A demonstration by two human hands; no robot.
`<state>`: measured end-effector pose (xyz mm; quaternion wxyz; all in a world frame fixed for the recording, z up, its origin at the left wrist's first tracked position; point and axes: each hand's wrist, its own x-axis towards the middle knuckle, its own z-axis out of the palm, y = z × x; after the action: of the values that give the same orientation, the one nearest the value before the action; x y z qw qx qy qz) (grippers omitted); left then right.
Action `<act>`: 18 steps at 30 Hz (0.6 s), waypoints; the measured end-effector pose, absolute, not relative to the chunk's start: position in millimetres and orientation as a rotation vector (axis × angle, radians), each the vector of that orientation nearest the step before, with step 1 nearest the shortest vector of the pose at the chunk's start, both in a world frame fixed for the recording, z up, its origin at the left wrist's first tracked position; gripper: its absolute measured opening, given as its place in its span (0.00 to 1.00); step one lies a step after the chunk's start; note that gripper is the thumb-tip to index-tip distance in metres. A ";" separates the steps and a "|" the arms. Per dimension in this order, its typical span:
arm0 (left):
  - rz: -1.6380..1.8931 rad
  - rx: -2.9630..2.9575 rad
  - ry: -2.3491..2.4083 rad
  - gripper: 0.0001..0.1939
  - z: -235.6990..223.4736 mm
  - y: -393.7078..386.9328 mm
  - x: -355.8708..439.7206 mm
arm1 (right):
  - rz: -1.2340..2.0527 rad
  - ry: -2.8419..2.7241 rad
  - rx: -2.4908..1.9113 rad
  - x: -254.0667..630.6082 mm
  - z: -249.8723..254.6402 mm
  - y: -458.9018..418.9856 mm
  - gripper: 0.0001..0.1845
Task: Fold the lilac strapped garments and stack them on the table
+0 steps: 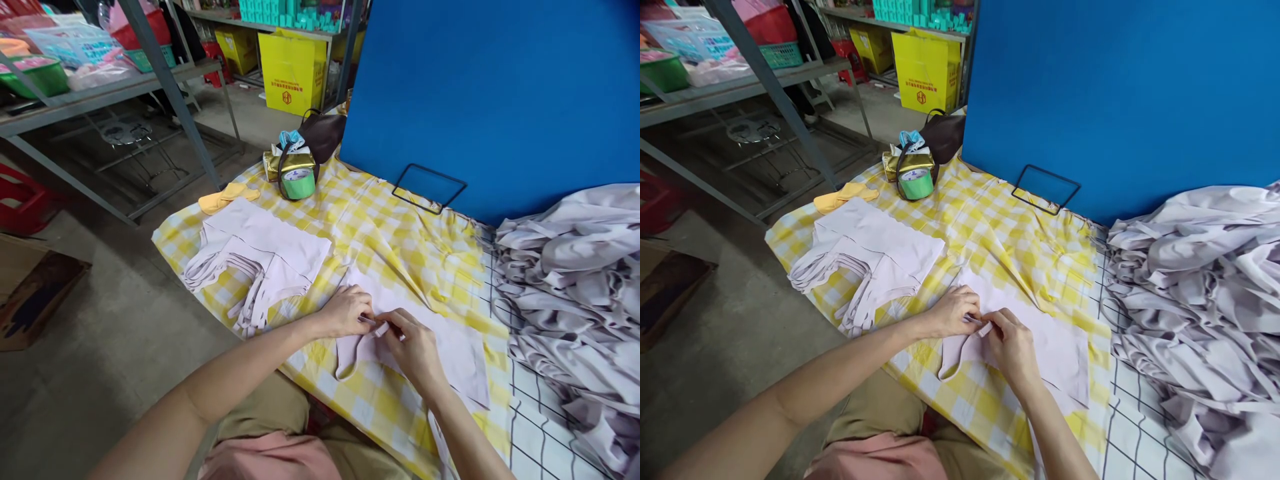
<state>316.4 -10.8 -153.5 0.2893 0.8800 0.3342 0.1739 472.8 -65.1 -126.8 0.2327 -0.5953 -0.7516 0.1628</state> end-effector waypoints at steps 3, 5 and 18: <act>0.503 2.363 0.865 0.09 -153.5 -11.5 316.0 | 0.462 -2.087 -1.605 473.7 -129.2 -65.8 0.14; 0.522 2.367 0.850 0.10 -154.5 -11.5 315.8 | 0.467 -2.093 -1.582 473.0 -130.5 -66.0 0.15; 0.510 2.375 0.826 0.11 -156.8 -10.0 314.9 | 0.537 -2.033 -1.577 471.5 -131.5 -65.1 0.14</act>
<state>314.9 -10.0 -156.8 0.2838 0.8876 0.3085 0.1908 471.5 -65.1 -131.5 0.2540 -0.5803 -0.7481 0.1978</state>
